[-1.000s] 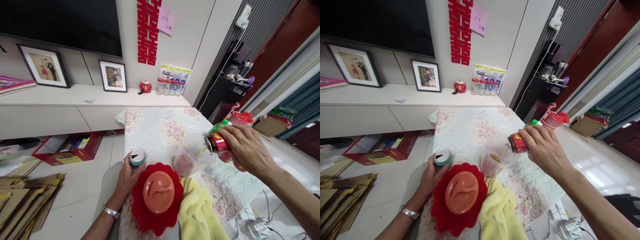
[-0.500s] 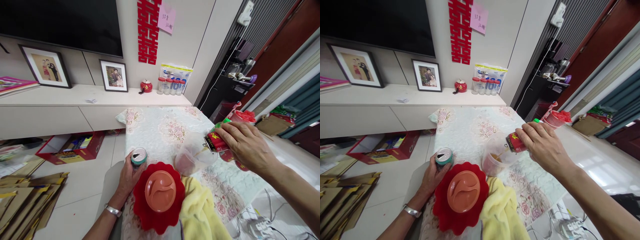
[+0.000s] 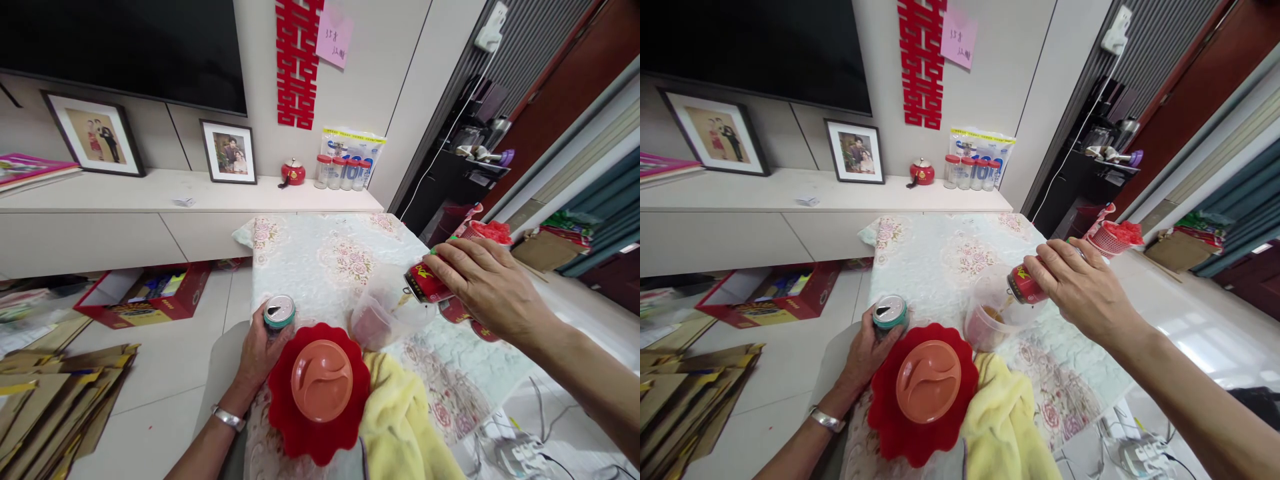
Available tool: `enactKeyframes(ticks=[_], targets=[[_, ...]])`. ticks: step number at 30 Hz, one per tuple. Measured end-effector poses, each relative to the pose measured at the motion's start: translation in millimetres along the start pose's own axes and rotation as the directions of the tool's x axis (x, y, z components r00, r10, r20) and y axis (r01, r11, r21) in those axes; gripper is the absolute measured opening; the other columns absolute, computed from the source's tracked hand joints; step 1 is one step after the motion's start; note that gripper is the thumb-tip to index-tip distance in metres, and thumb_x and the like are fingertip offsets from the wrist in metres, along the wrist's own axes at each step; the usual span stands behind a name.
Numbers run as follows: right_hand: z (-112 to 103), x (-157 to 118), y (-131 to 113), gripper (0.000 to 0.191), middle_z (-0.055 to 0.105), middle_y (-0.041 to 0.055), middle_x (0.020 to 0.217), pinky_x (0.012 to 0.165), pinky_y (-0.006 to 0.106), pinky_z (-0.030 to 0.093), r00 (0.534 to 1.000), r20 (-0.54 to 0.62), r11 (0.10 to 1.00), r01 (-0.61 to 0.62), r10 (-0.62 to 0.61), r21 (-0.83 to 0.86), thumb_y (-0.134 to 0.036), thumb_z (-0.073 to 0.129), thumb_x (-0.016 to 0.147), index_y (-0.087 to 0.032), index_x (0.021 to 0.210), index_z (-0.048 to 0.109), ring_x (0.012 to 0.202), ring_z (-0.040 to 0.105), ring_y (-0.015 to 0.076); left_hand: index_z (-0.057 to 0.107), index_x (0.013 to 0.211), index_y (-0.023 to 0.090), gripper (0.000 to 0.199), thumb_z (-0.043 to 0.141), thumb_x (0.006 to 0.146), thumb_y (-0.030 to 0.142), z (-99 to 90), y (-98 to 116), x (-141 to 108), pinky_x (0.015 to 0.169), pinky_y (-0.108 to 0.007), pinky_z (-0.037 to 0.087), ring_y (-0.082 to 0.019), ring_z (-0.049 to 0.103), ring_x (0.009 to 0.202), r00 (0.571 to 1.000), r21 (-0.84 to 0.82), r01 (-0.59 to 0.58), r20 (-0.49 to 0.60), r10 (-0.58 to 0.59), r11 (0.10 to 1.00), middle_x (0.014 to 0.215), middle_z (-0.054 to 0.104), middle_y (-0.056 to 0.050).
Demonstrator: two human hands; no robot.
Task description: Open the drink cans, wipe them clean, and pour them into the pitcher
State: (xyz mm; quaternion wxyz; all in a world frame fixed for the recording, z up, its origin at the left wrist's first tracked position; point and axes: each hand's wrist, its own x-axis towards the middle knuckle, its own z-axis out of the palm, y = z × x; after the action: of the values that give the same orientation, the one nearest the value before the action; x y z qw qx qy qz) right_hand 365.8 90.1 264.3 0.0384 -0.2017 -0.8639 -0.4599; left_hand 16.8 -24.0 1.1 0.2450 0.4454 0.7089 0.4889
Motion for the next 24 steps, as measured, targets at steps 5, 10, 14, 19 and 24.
enactKeyframes(ticks=[5,10,14,19,24], targets=[[-3,6,0,0.035,0.073,0.0145,0.120,0.106,0.046,0.041,0.999,-0.028,1.000,0.025,-0.025,-0.017,-0.007,0.050,0.093,-0.014,0.126,0.060,0.117,0.060,0.0309,0.042,0.145,0.014,0.083,0.061,0.083,0.064,0.3,1,0,0.099,-0.052,0.057,-0.037,0.071,0.121,1.000,0.000,0.002,-0.009,-0.002,1.000,0.133,0.071,-0.022],[-6,9,2,0.039,0.073,0.0136,0.121,0.105,0.047,0.043,0.999,-0.023,0.998,0.047,-0.048,-0.036,-0.002,0.049,0.091,-0.015,0.126,0.062,0.118,0.060,0.0306,0.041,0.146,0.013,0.084,0.061,0.083,0.064,0.9,-3,1,0.102,-0.052,0.056,-0.037,0.070,0.123,1.000,0.000,0.001,0.003,-0.001,1.000,0.136,0.069,-0.022],[-10,12,2,0.036,0.074,0.0135,0.121,0.103,0.048,0.044,0.998,-0.026,0.998,0.049,-0.050,-0.043,-0.003,0.050,0.093,-0.014,0.125,0.063,0.117,0.061,0.0317,0.040,0.147,0.013,0.085,0.061,0.083,0.065,1.7,-5,1,0.102,-0.052,0.056,-0.037,0.070,0.123,1.000,-0.010,-0.010,-0.004,0.010,1.000,0.135,0.069,-0.023],[-12,14,0,0.033,0.074,0.0130,0.120,0.104,0.047,0.043,0.999,-0.030,0.997,0.040,-0.042,-0.062,-0.006,0.049,0.097,-0.016,0.122,0.066,0.117,0.061,0.0305,0.044,0.144,0.015,0.082,0.062,0.082,0.065,1.9,-3,1,0.100,-0.051,0.058,-0.037,0.072,0.120,1.000,-0.007,-0.001,-0.020,0.001,1.000,0.130,0.072,-0.020],[-11,15,-2,0.040,0.074,0.0109,0.122,0.107,0.049,0.041,1.000,0.020,1.000,0.001,-0.001,0.005,-0.005,0.047,0.096,-0.025,0.125,0.067,0.122,0.060,0.0309,0.044,0.143,0.014,0.080,0.061,0.082,0.063,0.8,1,0,0.100,-0.052,0.057,-0.037,0.071,0.121,1.000,-0.013,-0.015,-0.022,0.014,1.000,0.131,0.071,-0.021]])
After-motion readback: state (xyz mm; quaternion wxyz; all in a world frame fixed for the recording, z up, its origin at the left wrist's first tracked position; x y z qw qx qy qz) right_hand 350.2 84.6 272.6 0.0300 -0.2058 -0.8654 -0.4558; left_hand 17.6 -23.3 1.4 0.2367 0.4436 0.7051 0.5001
